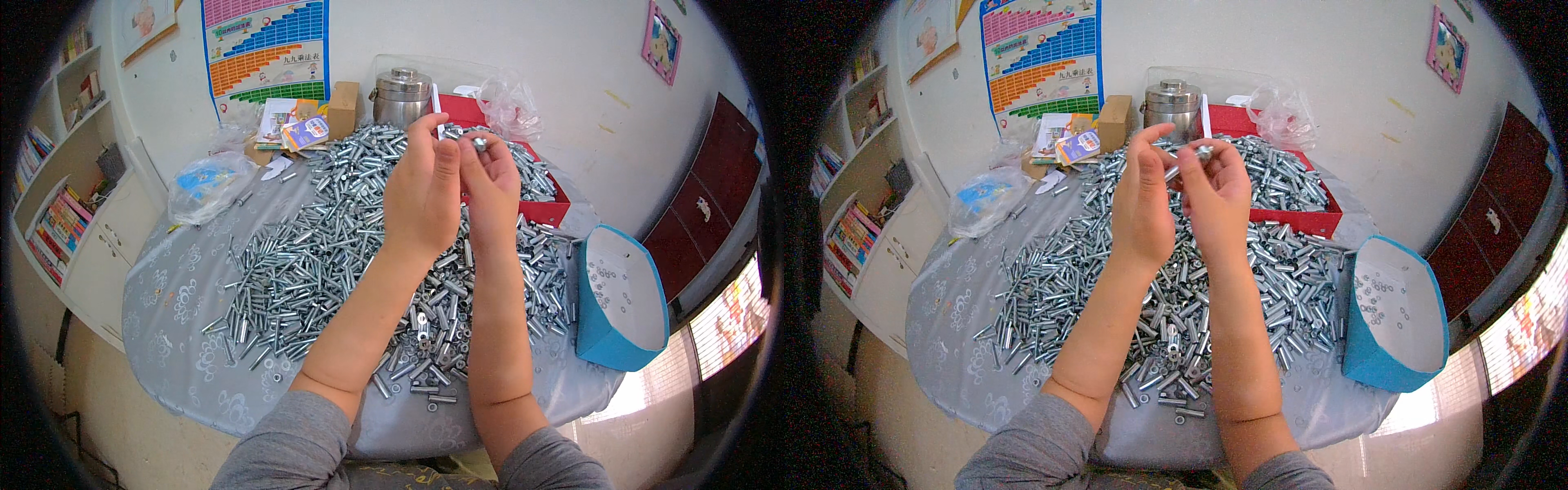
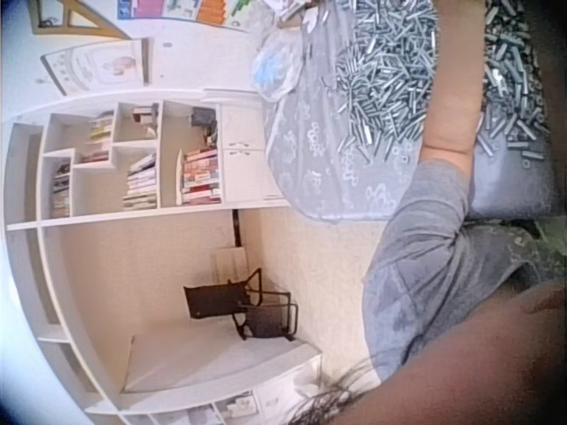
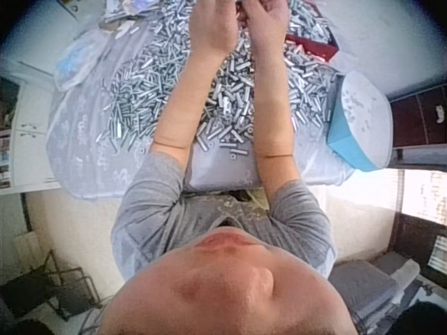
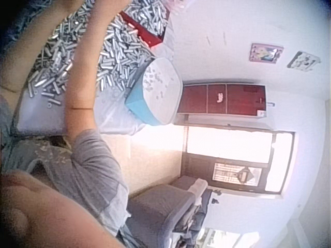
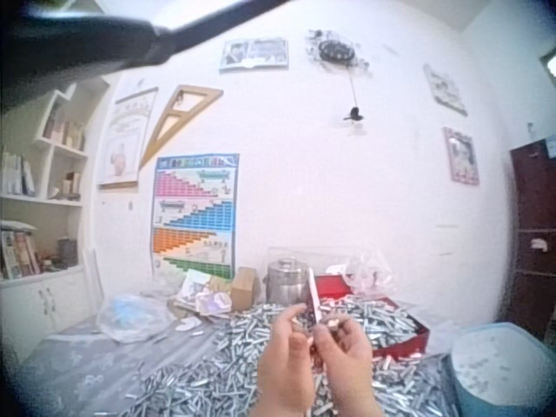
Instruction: The person sits at a table covered with a large pile of metal bolts and washers. They repeatedly pick up a bolt and a washer, thread the washer onto the bolt, and place the assembled unit into a red box. The person continues this repetitive assembly process throughout the video.
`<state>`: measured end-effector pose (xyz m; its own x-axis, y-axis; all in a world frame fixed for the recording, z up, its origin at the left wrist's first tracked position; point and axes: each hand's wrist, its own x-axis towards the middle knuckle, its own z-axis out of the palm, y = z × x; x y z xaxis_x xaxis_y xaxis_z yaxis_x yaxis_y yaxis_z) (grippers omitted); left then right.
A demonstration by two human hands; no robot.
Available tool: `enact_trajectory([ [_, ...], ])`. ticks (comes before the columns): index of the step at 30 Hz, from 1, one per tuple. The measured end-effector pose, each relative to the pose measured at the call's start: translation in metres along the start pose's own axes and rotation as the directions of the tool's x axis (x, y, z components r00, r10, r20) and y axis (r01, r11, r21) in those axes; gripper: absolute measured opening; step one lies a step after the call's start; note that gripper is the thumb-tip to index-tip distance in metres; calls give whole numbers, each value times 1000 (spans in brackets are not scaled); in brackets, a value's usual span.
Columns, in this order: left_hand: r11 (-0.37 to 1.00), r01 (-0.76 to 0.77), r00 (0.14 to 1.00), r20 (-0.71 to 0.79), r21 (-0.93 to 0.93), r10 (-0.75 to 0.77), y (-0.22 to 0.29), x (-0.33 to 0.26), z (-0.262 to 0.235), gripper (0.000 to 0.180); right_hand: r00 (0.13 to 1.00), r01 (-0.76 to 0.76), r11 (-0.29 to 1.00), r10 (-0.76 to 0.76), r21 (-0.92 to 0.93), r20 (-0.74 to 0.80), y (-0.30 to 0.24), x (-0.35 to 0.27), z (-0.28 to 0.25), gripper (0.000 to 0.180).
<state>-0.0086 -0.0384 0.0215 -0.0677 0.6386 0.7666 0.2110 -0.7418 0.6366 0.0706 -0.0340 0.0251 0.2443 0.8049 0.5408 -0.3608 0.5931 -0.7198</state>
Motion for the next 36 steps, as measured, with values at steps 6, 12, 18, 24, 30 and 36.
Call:
enact_trajectory([
  [6,986,-49,999,11,160,48,-4,3,-4,71,979,-51,991,74,-121,191,6,1,-11,16],
  [12,953,-173,984,12,248,176,-9,4,-4,73,962,-160,954,208,-252,179,-17,-6,-7,15],
  [18,926,-234,972,98,296,214,-8,3,-2,71,977,32,887,70,-462,203,-24,-7,-18,17],
  [24,920,-222,975,102,322,200,-9,4,-3,71,958,134,831,31,-540,285,-29,-10,-26,27],
  [30,926,-213,975,136,312,178,-7,2,-1,74,968,112,768,59,-631,244,-26,-9,-24,25],
  [36,941,-195,974,166,278,152,-9,1,2,76,989,14,734,90,-679,117,-36,-11,-19,27],
])
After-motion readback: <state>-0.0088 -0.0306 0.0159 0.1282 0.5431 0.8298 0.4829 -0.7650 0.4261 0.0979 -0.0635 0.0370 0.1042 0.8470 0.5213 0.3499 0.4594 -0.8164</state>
